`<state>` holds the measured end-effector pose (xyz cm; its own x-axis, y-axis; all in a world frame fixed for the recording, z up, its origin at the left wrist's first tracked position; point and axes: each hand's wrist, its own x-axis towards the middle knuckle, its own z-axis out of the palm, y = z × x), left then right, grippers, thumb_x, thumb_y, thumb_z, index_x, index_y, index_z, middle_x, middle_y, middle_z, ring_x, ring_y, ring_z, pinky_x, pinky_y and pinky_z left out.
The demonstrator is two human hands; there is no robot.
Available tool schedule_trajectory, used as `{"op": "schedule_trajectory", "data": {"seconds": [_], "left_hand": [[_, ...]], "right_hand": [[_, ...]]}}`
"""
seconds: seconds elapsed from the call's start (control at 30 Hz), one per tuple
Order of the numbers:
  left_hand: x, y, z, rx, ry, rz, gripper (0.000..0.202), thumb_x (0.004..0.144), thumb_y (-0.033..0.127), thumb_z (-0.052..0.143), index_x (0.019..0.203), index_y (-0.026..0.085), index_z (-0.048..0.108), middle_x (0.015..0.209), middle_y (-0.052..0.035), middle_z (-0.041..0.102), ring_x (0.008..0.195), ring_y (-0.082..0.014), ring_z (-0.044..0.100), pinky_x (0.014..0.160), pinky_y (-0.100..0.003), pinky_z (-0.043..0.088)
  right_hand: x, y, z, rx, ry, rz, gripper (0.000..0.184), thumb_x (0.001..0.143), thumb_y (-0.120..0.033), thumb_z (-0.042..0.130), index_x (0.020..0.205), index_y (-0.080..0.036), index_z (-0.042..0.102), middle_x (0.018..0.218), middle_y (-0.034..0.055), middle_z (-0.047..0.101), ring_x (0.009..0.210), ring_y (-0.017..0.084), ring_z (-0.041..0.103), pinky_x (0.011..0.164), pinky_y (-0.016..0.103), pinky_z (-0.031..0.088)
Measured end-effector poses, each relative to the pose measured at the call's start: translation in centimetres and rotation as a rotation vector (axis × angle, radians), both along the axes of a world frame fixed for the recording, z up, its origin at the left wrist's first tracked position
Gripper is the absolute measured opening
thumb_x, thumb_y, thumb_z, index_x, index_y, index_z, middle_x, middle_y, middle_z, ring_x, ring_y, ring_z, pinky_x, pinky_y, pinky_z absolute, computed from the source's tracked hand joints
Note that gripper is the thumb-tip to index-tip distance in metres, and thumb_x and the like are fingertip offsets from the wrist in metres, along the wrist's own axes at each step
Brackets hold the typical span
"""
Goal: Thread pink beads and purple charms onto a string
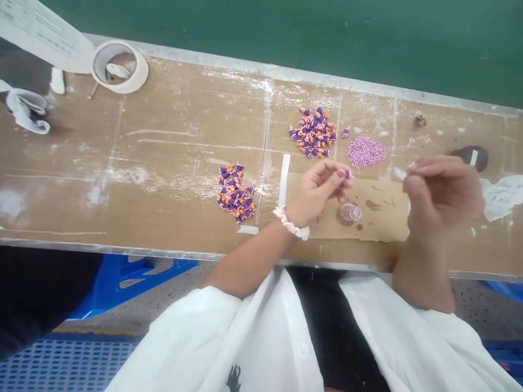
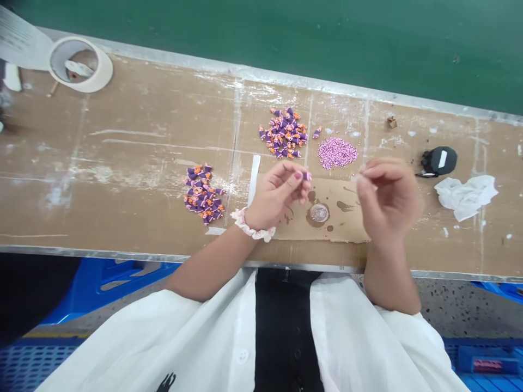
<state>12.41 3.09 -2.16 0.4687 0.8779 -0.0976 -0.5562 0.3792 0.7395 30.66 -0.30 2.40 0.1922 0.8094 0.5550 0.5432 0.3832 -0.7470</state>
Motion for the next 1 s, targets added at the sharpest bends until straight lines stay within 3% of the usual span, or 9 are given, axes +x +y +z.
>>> {"op": "schedule_trajectory", "data": {"seconds": [0.03, 0.1, 0.17, 0.23, 0.43, 0.7, 0.83, 1.0], "left_hand": [[0.0, 0.7, -0.2, 0.044, 0.056, 0.086, 0.024, 0.084, 0.036, 0.068, 0.096, 0.018, 0.057, 0.081, 0.0000, 0.067, 0.068, -0.0066, 0.063, 0.059, -0.019, 0.052], [-0.1, 2.0, -0.6, 0.123, 0.166, 0.193, 0.034, 0.086, 0.032, 0.065, 0.116, 0.023, 0.052, 0.095, -0.0024, 0.069, 0.076, -0.0089, 0.066, 0.065, -0.021, 0.054], [-0.1, 2.6, -0.8, 0.186, 0.257, 0.240, 0.052, 0.088, 0.028, 0.061, 0.135, 0.029, 0.038, 0.107, -0.0043, 0.069, 0.078, -0.0103, 0.067, 0.067, -0.023, 0.055], [-0.1, 2.6, -1.0, 0.249, 0.321, 0.256, 0.060, 0.089, 0.025, 0.058, 0.142, 0.031, 0.029, 0.109, -0.0050, 0.068, 0.077, -0.0106, 0.067, 0.066, -0.024, 0.055], [-0.2, 1.3, -1.2, 0.235, 0.378, 0.227, 0.051, 0.087, 0.022, 0.058, 0.134, 0.026, 0.038, 0.090, -0.0013, 0.065, 0.071, -0.0099, 0.063, 0.059, -0.022, 0.051], [-0.7, 1.0, 0.2, 0.082, 0.342, 0.201, 0.036, 0.085, 0.016, 0.057, 0.118, 0.021, 0.043, 0.082, 0.0013, 0.061, 0.067, -0.0076, 0.059, 0.059, -0.021, 0.049], [-0.7, 0.6, 0.4, 0.116, 0.294, 0.137, 0.024, 0.083, 0.019, 0.061, 0.106, 0.018, 0.053, 0.080, 0.0013, 0.062, 0.065, -0.0063, 0.059, 0.059, -0.020, 0.049], [-0.2, -0.5, 0.7, 0.056, 0.181, -0.050, 0.024, 0.081, 0.034, 0.069, 0.094, 0.014, 0.063, 0.077, -0.0017, 0.067, 0.065, -0.0068, 0.060, 0.061, -0.021, 0.049]], "right_hand": [[0.9, 0.6, -0.2, -0.019, -0.057, -0.118, 0.009, 0.081, -0.015, 0.062, 0.084, -0.024, 0.062, 0.082, 0.0036, 0.060, 0.075, 0.019, 0.059, 0.061, 0.033, 0.046], [2.9, 1.5, -0.7, -0.245, -0.299, -0.217, 0.008, 0.080, -0.016, 0.060, 0.081, -0.024, 0.062, 0.075, 0.0018, 0.058, 0.063, 0.017, 0.054, 0.060, 0.034, 0.044], [4.4, 2.1, -1.2, -0.424, -0.522, -0.205, 0.006, 0.078, -0.018, 0.060, 0.080, -0.023, 0.062, 0.075, 0.0022, 0.059, 0.061, 0.017, 0.052, 0.064, 0.035, 0.045], [5.2, 2.3, -1.7, -0.494, -0.609, -0.176, 0.007, 0.078, -0.018, 0.060, 0.082, -0.022, 0.064, 0.078, 0.0038, 0.061, 0.064, 0.019, 0.053, 0.069, 0.037, 0.046], [4.3, 2.3, -2.8, -0.642, -0.739, -0.175, 0.010, 0.082, -0.024, 0.056, 0.085, -0.021, 0.065, 0.086, 0.0079, 0.064, 0.076, 0.025, 0.057, 0.074, 0.040, 0.046], [4.6, 3.4, -4.3, -0.708, -0.791, -0.172, 0.007, 0.082, -0.018, 0.049, 0.077, -0.021, 0.052, 0.086, 0.0106, 0.059, 0.084, 0.028, 0.057, 0.077, 0.043, 0.046], [4.4, 3.3, -4.1, -0.620, -0.624, -0.121, 0.006, 0.083, -0.018, 0.049, 0.078, -0.021, 0.048, 0.084, 0.0082, 0.056, 0.078, 0.024, 0.054, 0.072, 0.039, 0.045], [1.7, 1.6, -2.2, -0.457, 0.103, 0.164, 0.014, 0.089, -0.036, 0.058, 0.087, -0.023, 0.054, 0.076, -0.0007, 0.049, 0.058, 0.012, 0.043, 0.054, 0.027, 0.037]]}}
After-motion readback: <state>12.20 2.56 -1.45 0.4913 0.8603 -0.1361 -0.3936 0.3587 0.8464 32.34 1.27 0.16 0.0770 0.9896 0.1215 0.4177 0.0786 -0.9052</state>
